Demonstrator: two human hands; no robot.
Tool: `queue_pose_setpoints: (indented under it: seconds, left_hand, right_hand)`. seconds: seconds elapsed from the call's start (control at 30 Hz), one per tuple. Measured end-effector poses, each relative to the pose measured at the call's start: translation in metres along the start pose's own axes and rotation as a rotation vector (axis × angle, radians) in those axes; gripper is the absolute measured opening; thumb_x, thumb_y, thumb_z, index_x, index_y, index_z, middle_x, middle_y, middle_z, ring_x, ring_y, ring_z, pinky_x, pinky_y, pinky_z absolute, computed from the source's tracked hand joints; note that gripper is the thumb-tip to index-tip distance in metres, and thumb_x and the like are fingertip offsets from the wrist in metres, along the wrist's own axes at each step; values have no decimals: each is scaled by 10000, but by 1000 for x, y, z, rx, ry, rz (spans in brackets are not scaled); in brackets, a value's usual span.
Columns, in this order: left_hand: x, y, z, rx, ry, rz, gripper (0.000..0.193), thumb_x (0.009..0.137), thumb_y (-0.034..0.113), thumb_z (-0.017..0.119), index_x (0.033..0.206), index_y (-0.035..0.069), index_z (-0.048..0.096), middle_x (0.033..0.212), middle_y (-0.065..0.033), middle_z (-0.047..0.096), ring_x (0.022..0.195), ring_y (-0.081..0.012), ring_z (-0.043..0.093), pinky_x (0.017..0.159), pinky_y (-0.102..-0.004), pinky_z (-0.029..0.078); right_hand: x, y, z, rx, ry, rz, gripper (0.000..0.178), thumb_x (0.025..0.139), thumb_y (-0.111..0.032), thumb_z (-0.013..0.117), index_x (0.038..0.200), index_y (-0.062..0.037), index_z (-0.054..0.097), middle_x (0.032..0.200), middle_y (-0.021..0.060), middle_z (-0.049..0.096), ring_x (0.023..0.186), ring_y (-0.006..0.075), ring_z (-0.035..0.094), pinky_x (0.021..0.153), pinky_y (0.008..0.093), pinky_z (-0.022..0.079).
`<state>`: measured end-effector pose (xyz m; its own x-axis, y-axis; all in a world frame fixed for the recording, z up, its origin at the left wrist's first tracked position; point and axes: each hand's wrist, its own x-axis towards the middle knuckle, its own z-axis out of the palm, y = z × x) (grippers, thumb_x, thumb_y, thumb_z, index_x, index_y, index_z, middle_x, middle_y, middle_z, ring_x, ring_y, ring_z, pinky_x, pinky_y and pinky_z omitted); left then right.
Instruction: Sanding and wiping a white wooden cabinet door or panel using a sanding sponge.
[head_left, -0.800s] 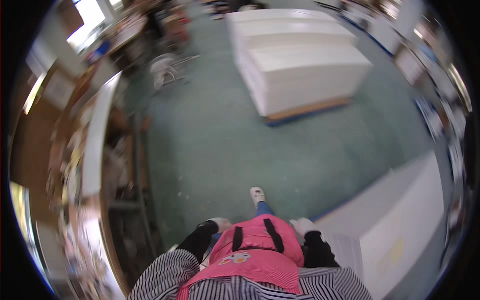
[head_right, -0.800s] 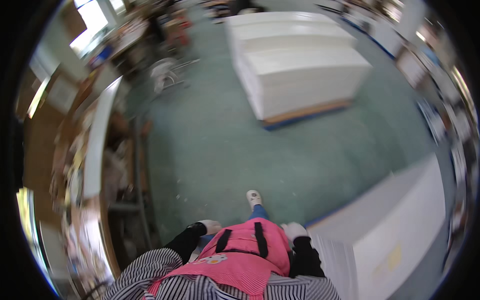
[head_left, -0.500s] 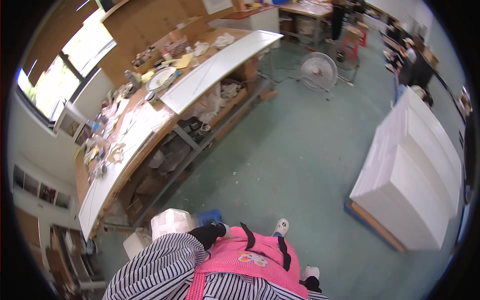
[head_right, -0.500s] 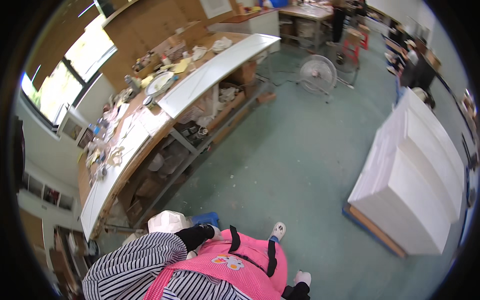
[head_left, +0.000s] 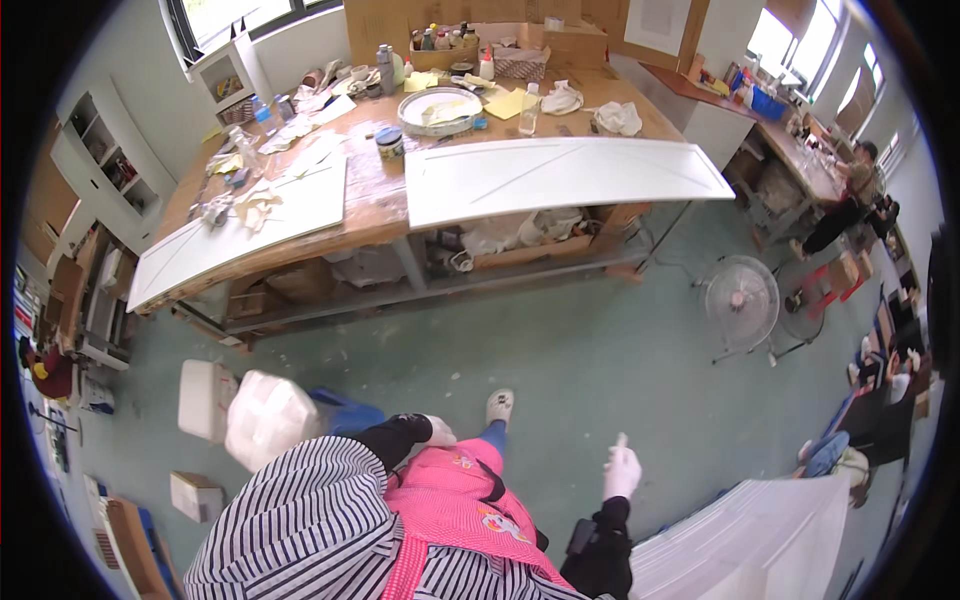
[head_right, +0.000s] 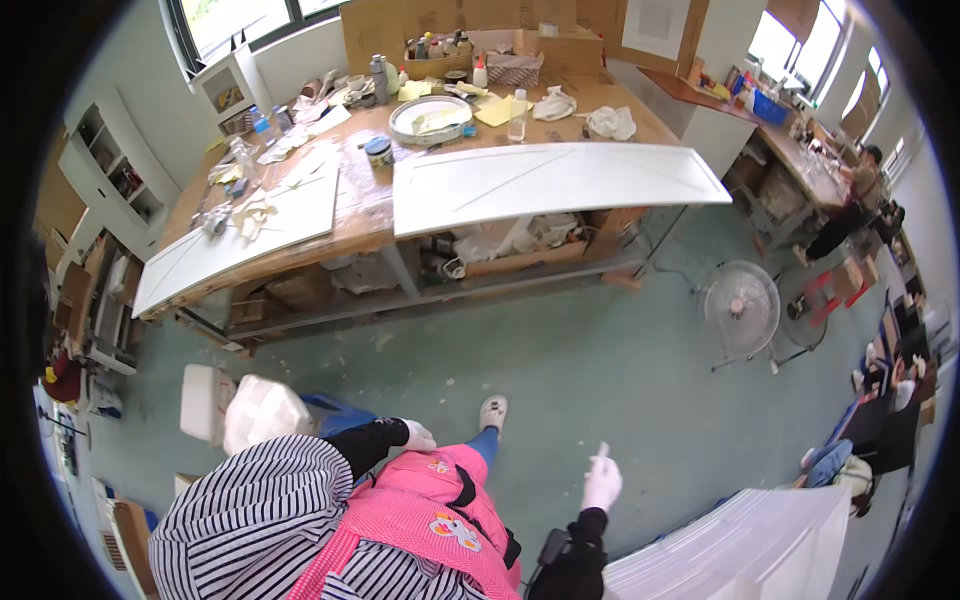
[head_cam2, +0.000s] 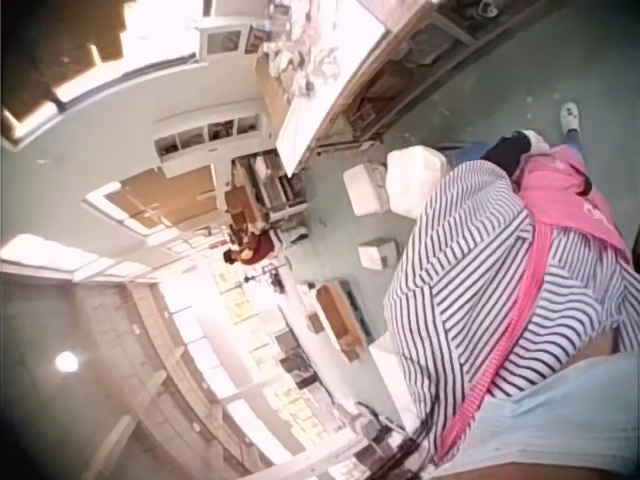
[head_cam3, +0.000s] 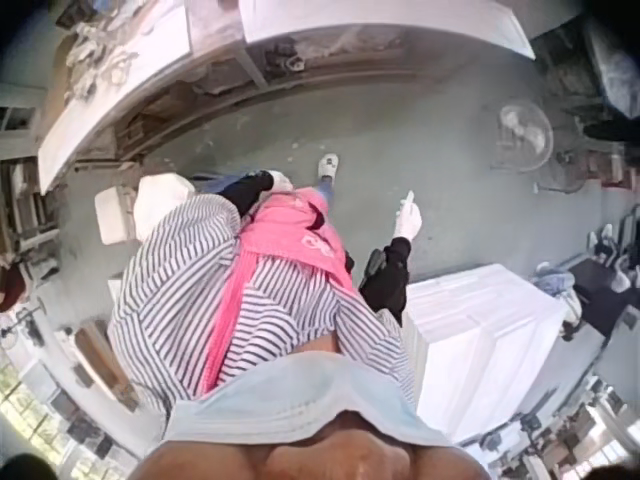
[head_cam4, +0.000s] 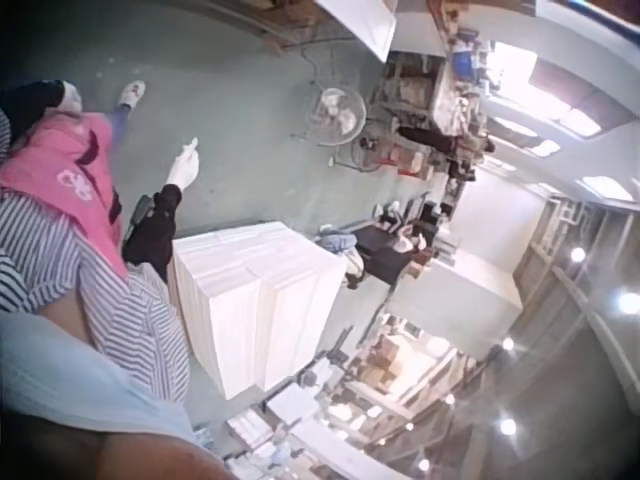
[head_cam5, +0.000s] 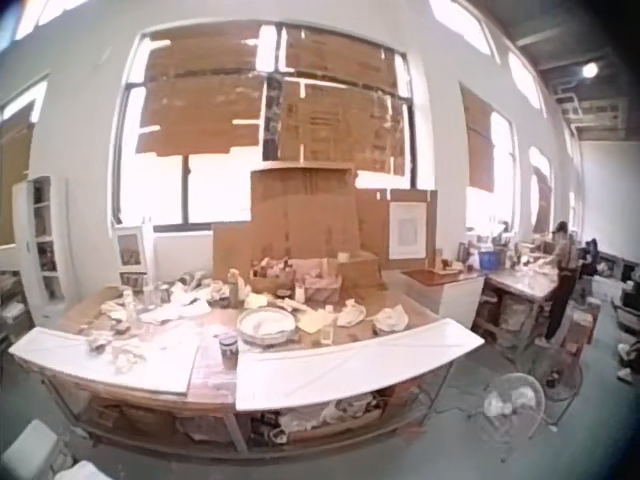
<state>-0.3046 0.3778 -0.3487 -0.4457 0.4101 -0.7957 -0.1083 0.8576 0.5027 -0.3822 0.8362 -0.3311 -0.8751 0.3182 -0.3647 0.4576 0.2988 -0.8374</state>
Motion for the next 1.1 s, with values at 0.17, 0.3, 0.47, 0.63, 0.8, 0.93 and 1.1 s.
queue_pose_setpoints:
  seconds: [0.17,0.3,0.47,0.63,0.8,0.93,1.1]
  left_hand:
    - [49,-1,-187,-260,707,-145,392,980,393,537,1031,79,766,1051,-217,748,1024,-411,710,915,-494,556]
    - [66,30,-333,-368,1152,-30,330,988,344,609,1119,72,741,1074,-178,754,1050,-394,709,926,-451,567]
    - [92,38,-476,-90,1309,-136,568,935,396,679,1426,126,587,1522,-170,541,1420,-367,486,1170,-485,400]
    - [109,14,-550,-54,1198,-588,832,924,512,656,1613,135,381,1709,-212,274,1588,-434,195,1280,-591,162]
    - [113,17,-551,-79,962,-814,849,983,540,503,1653,65,287,1734,-225,197,1608,-430,157,1285,-604,141]
    - [106,32,-570,-234,1099,-730,817,959,490,576,1624,80,338,1712,-256,229,1588,-431,218,1270,-602,192]
    - [95,44,-526,-460,1207,-995,746,958,459,586,1581,88,409,1690,-252,279,1564,-434,273,1260,-597,215]
  right_hand:
    - [46,-119,129,-132,-455,-41,296,1004,-261,684,1152,-9,734,768,14,663,614,92,588,574,284,487]
    - [141,-226,133,84,-446,195,193,1031,-248,675,1057,-57,694,685,-52,551,530,35,479,454,212,347]
    - [285,-313,151,397,-501,139,288,1045,-156,549,1288,-9,595,837,-2,585,632,74,548,526,240,432]
    - [406,-439,251,294,-766,-47,268,1041,-119,561,1265,20,609,804,19,608,595,81,534,519,241,421]
    - [483,-518,366,198,-953,-9,112,1057,-233,588,1093,-147,651,767,-73,491,604,36,434,504,234,345]
    - [526,-580,434,-7,-1053,-27,164,1069,-323,537,983,-205,610,727,-101,391,538,24,310,469,224,260]
    - [538,-572,506,32,-1128,-69,175,1080,-303,514,949,-205,574,749,-90,420,540,36,322,470,216,275]
